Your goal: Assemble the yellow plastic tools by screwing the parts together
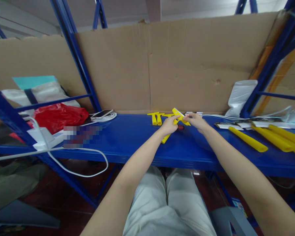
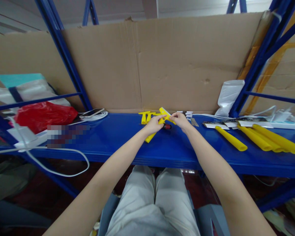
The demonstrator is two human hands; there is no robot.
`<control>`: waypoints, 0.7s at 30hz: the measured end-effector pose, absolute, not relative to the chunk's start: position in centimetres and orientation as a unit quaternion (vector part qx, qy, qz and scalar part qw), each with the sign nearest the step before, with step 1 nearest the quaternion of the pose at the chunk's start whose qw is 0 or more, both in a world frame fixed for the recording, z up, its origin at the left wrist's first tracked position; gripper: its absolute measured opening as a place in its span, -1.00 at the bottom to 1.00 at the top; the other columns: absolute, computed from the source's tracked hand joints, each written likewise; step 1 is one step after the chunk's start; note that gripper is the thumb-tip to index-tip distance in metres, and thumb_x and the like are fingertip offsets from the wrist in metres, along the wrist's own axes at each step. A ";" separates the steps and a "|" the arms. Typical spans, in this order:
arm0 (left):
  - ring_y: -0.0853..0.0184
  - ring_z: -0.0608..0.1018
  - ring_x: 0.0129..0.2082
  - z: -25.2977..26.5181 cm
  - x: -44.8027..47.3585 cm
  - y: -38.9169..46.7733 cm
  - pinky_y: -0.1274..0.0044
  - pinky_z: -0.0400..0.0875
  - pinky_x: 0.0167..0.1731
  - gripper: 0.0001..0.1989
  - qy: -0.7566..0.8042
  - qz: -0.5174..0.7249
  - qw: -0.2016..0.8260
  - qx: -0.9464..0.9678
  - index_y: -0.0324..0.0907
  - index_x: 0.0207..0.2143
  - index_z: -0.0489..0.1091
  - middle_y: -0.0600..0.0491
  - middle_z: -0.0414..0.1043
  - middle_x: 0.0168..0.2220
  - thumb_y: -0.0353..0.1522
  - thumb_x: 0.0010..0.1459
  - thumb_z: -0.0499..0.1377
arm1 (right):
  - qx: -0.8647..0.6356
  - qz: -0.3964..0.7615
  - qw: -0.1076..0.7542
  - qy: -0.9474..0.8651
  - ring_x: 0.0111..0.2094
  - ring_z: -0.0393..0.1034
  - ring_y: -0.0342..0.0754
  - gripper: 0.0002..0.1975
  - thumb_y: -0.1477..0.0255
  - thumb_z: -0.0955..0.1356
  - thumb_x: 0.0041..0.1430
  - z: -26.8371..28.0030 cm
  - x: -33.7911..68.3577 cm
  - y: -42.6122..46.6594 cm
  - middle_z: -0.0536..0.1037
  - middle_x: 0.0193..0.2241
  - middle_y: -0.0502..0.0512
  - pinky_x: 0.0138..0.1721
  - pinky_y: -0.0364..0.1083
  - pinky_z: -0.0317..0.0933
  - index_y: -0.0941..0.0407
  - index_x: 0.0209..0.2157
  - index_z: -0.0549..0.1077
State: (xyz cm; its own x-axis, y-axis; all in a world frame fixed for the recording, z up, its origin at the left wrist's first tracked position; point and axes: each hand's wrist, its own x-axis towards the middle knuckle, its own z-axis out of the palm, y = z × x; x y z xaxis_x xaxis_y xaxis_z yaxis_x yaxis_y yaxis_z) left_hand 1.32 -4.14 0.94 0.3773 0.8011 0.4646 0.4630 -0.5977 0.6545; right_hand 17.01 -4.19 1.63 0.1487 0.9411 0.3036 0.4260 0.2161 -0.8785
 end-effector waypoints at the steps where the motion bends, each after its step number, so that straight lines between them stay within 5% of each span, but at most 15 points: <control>1: 0.22 0.41 0.09 0.9 1.3 -4.1 0.44 0.21 0.13 -0.42 0.395 0.396 0.216 0.801 -0.28 0.05 0.39 -0.12 0.39 0.08 -0.69 -0.08 0.09 | -0.566 0.266 0.508 -0.592 -0.52 0.19 -0.20 -0.93 0.51 0.35 -0.08 1.5 16.8 -4.1 0.35 -0.58 -0.06 -0.45 -0.19 0.09 0.14 -0.53 0.33; 8: 0.23 0.40 0.10 1.2 1.2 -4.3 0.46 0.23 0.12 -0.42 0.403 0.400 0.222 0.793 -0.36 0.09 0.33 -0.16 0.37 0.10 -0.68 -0.05 0.07 | -0.551 0.296 0.575 -0.527 -0.50 0.21 -0.20 -0.86 0.52 0.35 -0.10 1.2 15.9 -3.4 0.34 -0.53 -0.09 -0.42 -0.19 0.11 0.11 -0.47 0.28; 14: 0.24 0.47 0.02 1.5 0.9 -4.3 0.42 0.33 0.05 -0.43 0.451 0.390 0.224 0.771 -0.24 0.12 0.32 -0.08 0.42 0.05 -0.63 0.00 0.08 | -0.552 0.337 0.529 -0.549 -0.53 0.19 -0.20 -0.89 0.42 0.36 -0.04 1.2 16.6 -3.6 0.37 -0.57 -0.01 -0.47 -0.18 0.06 0.15 -0.53 0.36; 21: 0.26 0.38 0.10 1.1 0.4 -4.3 0.43 0.25 0.10 -0.46 0.414 0.308 0.091 0.852 -0.14 0.14 0.29 -0.01 0.37 0.09 -0.58 0.09 0.03 | -0.541 0.340 0.537 -0.550 -0.58 0.13 -0.22 -0.81 0.38 0.39 -0.06 1.2 16.5 -3.8 0.31 -0.62 -0.04 -0.52 -0.18 -0.01 0.15 -0.57 0.32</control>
State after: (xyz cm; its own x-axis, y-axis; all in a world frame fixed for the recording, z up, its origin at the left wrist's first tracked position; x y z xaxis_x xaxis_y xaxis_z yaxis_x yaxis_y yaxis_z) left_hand 0.38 -4.30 1.05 0.4669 0.7616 0.4494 0.6499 -0.6401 0.4097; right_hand 16.50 -3.80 1.17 0.1626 0.9612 0.2227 0.2304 0.1825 -0.9558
